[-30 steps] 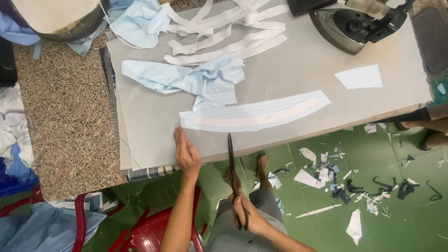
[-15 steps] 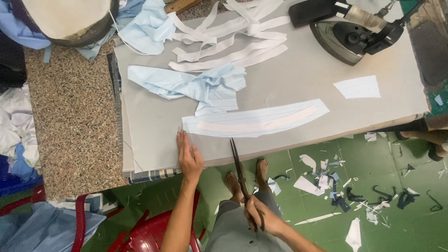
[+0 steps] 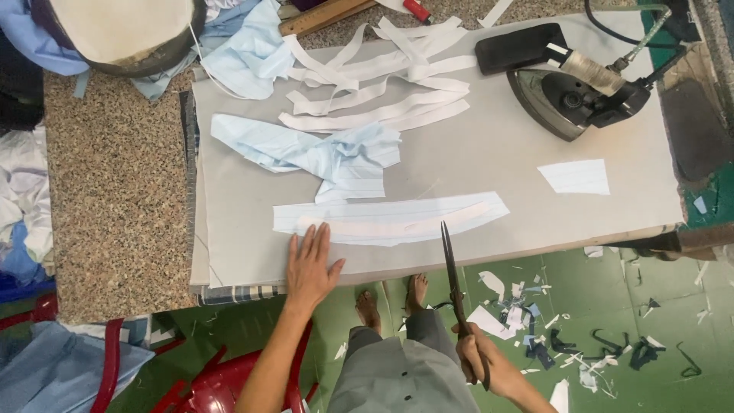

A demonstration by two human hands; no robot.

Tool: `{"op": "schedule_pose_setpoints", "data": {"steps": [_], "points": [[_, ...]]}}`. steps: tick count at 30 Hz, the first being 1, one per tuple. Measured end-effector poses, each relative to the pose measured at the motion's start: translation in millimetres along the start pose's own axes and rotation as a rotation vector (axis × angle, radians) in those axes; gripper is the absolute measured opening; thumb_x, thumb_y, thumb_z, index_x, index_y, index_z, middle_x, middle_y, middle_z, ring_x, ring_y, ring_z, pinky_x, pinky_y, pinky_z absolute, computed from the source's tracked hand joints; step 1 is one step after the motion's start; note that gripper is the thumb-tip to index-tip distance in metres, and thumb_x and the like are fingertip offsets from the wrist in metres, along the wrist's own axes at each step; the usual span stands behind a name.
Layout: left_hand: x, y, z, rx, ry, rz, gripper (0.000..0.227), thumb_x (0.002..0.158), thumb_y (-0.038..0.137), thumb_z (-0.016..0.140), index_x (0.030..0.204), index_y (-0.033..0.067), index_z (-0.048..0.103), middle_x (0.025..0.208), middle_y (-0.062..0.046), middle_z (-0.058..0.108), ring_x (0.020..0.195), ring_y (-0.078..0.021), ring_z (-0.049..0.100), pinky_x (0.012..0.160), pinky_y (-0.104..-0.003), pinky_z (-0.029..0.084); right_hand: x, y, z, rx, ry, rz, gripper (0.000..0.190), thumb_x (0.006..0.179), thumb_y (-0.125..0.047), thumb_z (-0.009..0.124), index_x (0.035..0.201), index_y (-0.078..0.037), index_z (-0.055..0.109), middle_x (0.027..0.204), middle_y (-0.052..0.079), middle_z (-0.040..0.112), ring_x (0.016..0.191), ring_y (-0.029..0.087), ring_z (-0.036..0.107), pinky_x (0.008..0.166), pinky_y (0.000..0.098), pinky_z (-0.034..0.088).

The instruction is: The person cuts a long strip of light blue fabric using scissors on a work table. They then use an iron to press the fabric strip flat, occasionally using a black rectangular object to hold the fabric in place. The person repeats the ironing process on different sections of the fabric.

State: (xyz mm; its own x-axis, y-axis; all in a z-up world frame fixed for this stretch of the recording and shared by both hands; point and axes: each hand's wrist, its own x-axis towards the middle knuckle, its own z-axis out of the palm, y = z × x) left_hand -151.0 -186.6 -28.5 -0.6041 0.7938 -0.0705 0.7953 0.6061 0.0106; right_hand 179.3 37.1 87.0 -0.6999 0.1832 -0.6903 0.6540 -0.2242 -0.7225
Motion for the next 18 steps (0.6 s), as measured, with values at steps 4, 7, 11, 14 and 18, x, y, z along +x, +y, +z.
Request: {"op": "schedule_pose_setpoints", "data": {"steps": [4,7,11,14,18], "points": [[-24,-46,-8,-0.002,-0.024,-0.007,0.080,0.105,0.064,0.019,0.164,0.0101,0.015,0.169,-0.006,0.025,0.157,-0.0221,0.019,0.129,-0.050,0.006,4,0,-4,0.008,0.002,0.023,0.058,0.098,-0.050,0.037,0.126,-0.002,0.056,0.062,0.004,0.049,0.043,0.016,0.049,0.045,0.0324,0.048],[-34,-52,-19,-0.112,0.082,-0.004,0.075,0.106,0.055,0.029,0.162,0.0056,0.025,0.166,-0.012,0.034,0.156,-0.0299,0.026,0.129,-0.052,0.013,10,3,-2,0.060,0.014,0.057,0.060,0.096,-0.053,0.040,0.124,-0.002,0.056,0.066,0.004,0.045,0.044,0.016,0.047,0.043,0.0326,0.043],[-39,-30,-18,-0.237,0.172,-0.155,0.072,0.107,0.047,0.035,0.161,0.0004,0.024,0.167,-0.019,0.030,0.156,-0.0337,0.026,0.128,-0.056,0.014,14,-9,-2,-0.024,-0.033,0.037,0.061,0.097,-0.053,0.037,0.125,-0.003,0.058,0.060,0.004,0.047,0.044,0.015,0.051,0.048,0.0304,0.049],[-40,-7,-16,-0.296,0.254,-0.198,0.070,0.108,0.046,0.037,0.159,-0.0005,0.029,0.165,-0.019,0.033,0.155,-0.0348,0.029,0.127,-0.058,0.017,17,-22,-14,-0.064,-0.056,0.049,0.064,0.095,-0.054,0.038,0.127,-0.003,0.059,0.062,0.005,0.050,0.047,0.016,0.053,0.051,0.0303,0.050],[-39,21,-20,-0.330,0.314,-0.265,0.070,0.108,0.045,0.040,0.159,-0.0012,0.029,0.164,-0.019,0.036,0.155,-0.0353,0.031,0.127,-0.059,0.020,38,-17,-58,-0.044,-0.121,0.017,0.066,0.096,-0.052,0.041,0.132,0.000,0.058,0.065,0.004,0.049,0.044,0.015,0.048,0.045,0.0327,0.047]]}}
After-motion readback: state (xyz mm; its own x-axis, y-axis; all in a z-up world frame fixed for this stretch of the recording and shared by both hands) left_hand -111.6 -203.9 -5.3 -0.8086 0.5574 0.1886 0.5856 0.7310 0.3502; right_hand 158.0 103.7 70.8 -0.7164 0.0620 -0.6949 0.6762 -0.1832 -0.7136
